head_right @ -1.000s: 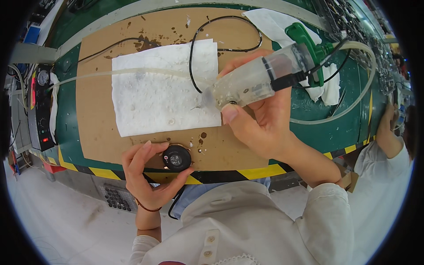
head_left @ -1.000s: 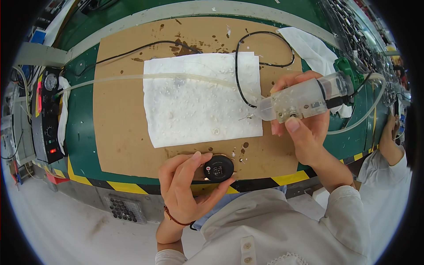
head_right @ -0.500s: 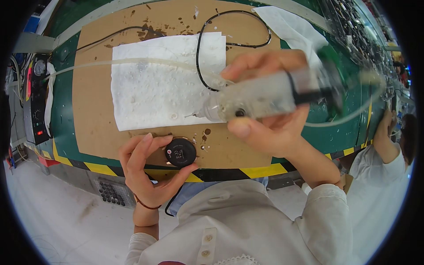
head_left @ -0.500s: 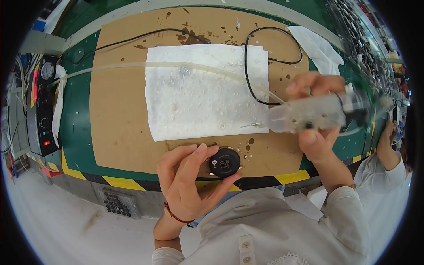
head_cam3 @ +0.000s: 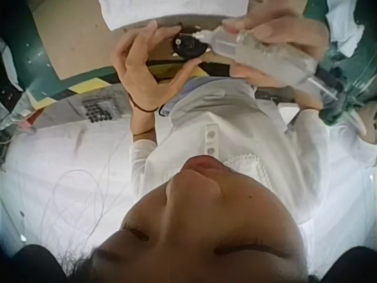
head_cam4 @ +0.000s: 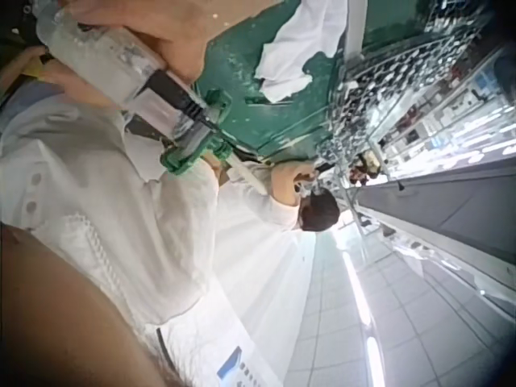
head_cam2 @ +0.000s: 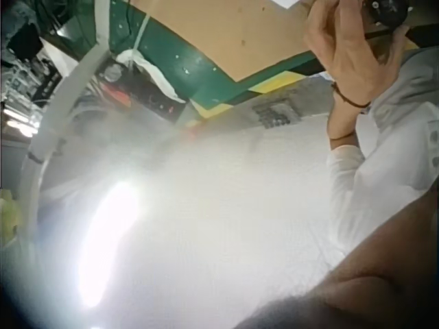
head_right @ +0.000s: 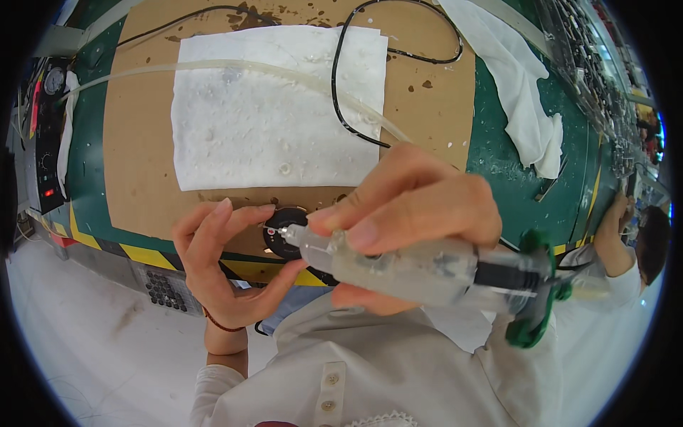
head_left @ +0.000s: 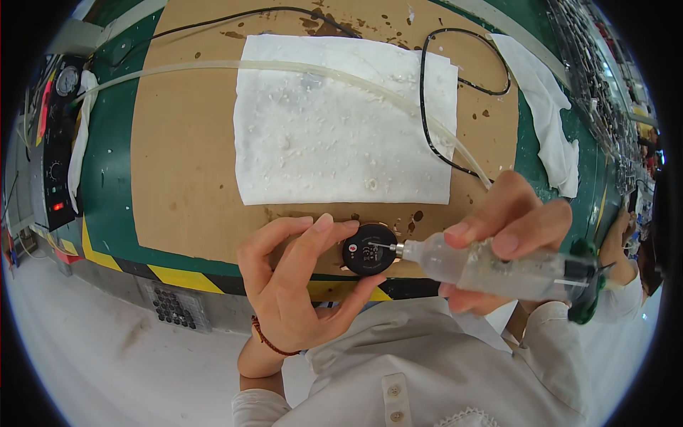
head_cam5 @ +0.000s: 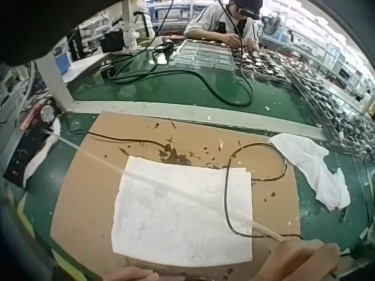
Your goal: Applying sealant to a small electronic component using a precision dispenser at an assembly line.
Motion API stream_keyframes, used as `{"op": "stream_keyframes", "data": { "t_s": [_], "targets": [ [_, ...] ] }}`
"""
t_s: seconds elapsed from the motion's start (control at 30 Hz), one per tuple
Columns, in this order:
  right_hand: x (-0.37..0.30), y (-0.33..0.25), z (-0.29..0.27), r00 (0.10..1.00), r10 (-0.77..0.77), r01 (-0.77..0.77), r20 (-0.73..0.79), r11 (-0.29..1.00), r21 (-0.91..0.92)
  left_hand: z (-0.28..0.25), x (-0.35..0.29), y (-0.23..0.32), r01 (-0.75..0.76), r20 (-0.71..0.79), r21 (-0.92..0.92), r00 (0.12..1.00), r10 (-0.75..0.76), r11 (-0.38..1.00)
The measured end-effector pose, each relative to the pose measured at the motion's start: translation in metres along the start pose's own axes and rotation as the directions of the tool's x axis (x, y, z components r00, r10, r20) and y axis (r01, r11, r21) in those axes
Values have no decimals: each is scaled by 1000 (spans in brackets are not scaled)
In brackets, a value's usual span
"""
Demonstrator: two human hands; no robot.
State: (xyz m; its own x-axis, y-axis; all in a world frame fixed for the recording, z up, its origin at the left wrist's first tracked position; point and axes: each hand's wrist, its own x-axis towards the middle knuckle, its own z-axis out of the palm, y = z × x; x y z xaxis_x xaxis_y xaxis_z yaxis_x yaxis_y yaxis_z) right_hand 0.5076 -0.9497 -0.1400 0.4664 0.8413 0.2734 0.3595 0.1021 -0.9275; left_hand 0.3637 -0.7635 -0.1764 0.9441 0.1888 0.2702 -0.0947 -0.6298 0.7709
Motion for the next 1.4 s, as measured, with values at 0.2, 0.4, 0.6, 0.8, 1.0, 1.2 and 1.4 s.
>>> {"op": "stream_keyframes", "data": {
  "t_s": [0.2,0.4,0.6,0.8,1.0,1.2,1.4],
  "targets": [
    [-7,4,16,991,-126,126,-35,992,-5,2,1,1,-14,-13,25,1000,15,1000],
    [-8,12,22,982,-172,162,-80,980,-117,4,0,-1,-29,-30,54,999,31,998],
    [-7,10,24,987,-129,111,-100,980,-165,4,0,-1,-39,-37,80,998,42,996],
    [-7,9,22,990,-111,94,-90,980,-174,4,0,-1,-57,-39,88,997,60,994],
    [-7,10,23,988,-128,114,-88,982,-148,4,0,-2,-65,-45,87,997,69,994],
    [-8,9,22,995,-90,82,-51,986,-146,5,0,-2,-64,-46,88,997,68,994],
    [-6,11,22,985,-143,130,-99,984,-122,0,1,0,-62,18,131,998,60,989]
  ]
}}
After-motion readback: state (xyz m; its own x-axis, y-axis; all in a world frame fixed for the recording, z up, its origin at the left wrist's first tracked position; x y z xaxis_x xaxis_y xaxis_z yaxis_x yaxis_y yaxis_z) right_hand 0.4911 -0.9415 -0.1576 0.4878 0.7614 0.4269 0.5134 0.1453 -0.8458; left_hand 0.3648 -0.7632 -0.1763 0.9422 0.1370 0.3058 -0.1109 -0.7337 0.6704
